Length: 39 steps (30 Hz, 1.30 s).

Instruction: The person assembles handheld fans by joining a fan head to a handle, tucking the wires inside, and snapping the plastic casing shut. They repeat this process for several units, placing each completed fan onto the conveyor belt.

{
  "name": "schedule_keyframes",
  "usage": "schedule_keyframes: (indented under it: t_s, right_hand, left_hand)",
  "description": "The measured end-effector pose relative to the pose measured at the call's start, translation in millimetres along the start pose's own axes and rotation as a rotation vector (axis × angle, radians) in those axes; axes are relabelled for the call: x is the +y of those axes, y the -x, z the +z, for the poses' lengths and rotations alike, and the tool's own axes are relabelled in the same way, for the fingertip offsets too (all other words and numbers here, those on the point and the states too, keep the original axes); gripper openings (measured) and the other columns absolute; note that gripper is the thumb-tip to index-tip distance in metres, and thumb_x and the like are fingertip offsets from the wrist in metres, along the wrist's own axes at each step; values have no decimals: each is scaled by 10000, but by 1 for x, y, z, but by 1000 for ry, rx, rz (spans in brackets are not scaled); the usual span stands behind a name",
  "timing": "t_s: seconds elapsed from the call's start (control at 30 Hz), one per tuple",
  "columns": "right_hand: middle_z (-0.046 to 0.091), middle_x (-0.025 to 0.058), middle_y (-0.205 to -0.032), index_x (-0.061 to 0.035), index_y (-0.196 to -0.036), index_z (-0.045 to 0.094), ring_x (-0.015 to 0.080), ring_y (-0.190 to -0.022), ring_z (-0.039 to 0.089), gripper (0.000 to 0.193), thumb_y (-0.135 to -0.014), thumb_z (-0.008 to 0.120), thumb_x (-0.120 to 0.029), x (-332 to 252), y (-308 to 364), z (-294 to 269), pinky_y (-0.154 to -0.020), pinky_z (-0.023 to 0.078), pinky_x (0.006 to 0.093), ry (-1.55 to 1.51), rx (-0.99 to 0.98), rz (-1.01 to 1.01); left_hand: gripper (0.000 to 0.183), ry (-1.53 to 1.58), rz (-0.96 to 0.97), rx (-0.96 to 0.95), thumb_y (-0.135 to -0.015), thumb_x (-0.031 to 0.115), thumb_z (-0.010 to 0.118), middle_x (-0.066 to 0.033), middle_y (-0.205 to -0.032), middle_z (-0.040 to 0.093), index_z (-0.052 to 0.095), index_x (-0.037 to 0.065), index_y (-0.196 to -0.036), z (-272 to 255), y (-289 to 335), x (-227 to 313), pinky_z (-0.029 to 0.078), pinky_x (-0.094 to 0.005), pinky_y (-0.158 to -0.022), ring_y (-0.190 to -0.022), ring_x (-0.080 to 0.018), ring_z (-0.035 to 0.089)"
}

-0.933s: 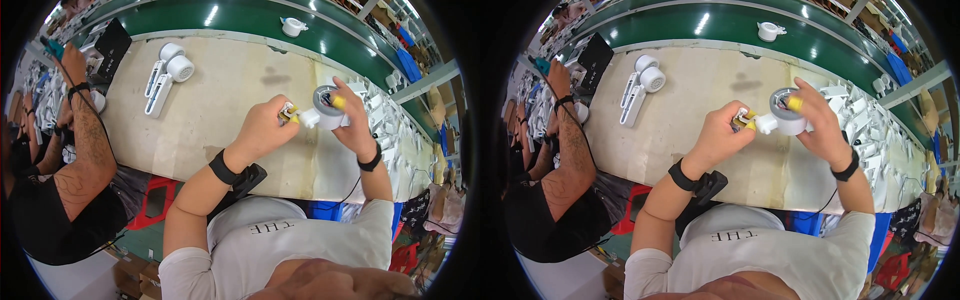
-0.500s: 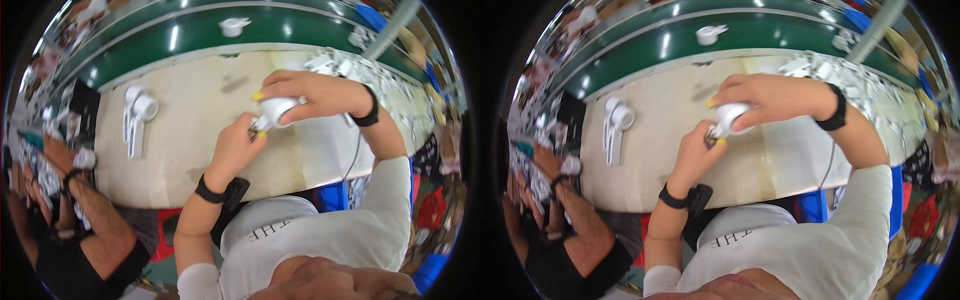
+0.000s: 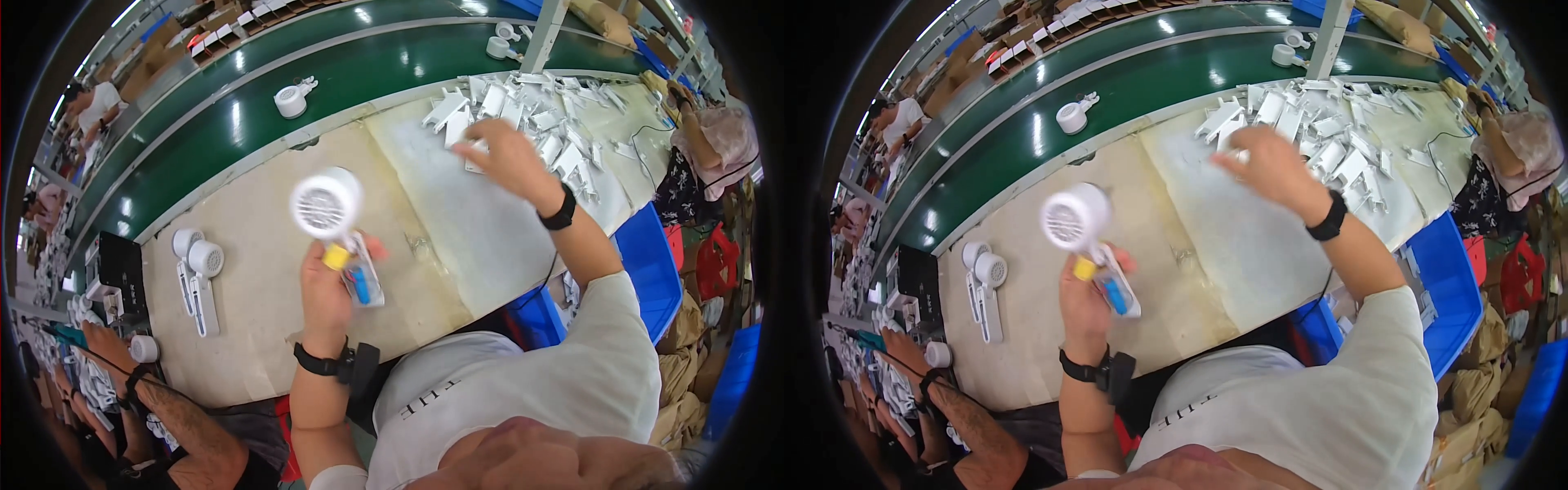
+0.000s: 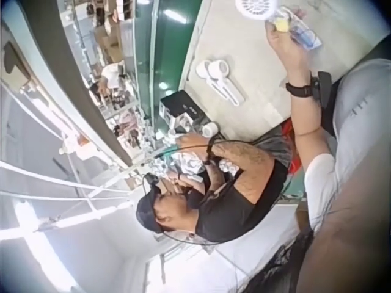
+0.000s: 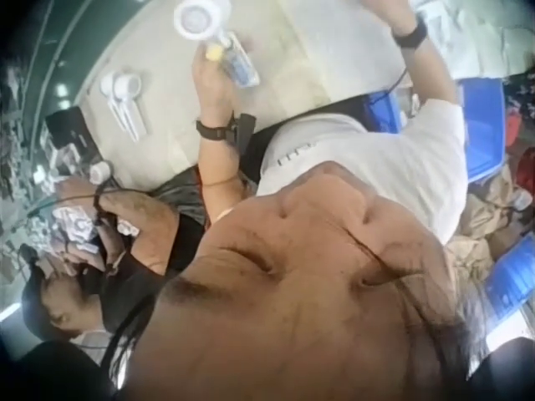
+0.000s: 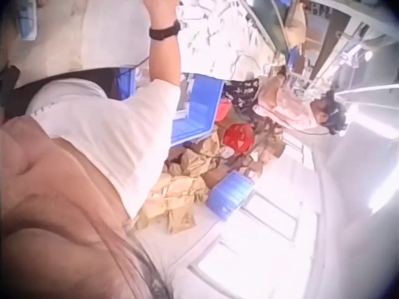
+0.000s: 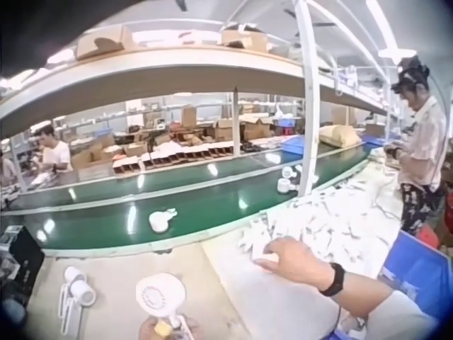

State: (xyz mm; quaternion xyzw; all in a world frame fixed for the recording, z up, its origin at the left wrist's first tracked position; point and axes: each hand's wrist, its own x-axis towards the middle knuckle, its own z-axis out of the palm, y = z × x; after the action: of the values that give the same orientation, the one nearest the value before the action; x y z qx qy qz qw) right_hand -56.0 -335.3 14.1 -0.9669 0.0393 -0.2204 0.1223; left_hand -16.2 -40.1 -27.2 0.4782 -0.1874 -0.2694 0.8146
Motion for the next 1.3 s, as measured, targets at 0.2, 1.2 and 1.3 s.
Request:
schedule_keyframes:
  t_s: [0.2, 1.2, 1.3]
  right_hand:
    - [626, 181, -720, -46, -1198, 459, 354, -678, 612, 570, -751, 639, -352, 59, 13, 15, -591, 478, 422, 402, -214, 283]
    - [480, 123, -1271, -59, -1263, 426, 300, -1075, 533, 679, -651, 713, -126, -155, 3, 41, -861, 477, 346, -155, 90, -506]
    - [484, 119, -1269, -51, -1269, 417, 309, -1054, 536, 716, -633, 728, -156, -165, 12, 61, -857, 476, 346, -122, 170, -483]
  left_hand:
    - [311, 98, 101, 16, -901, 179, 520, -160, -1081, 611, 497, 7, -1159, -2, -10, 6, 479, -261, -701, -925, -171, 604]
    - [298, 249, 338, 317, -903, 139, 539, -84, -1134, 562, 505, 6, -1168, 1, -6, -13, 475, -314, -863, -1006, -172, 569]
    - [285, 196, 367, 425, -891, 114, 554, -90, -1134, 563, 518, 4, -1151, 3, -4, -10, 458, -315, -885, -1016, -175, 561]
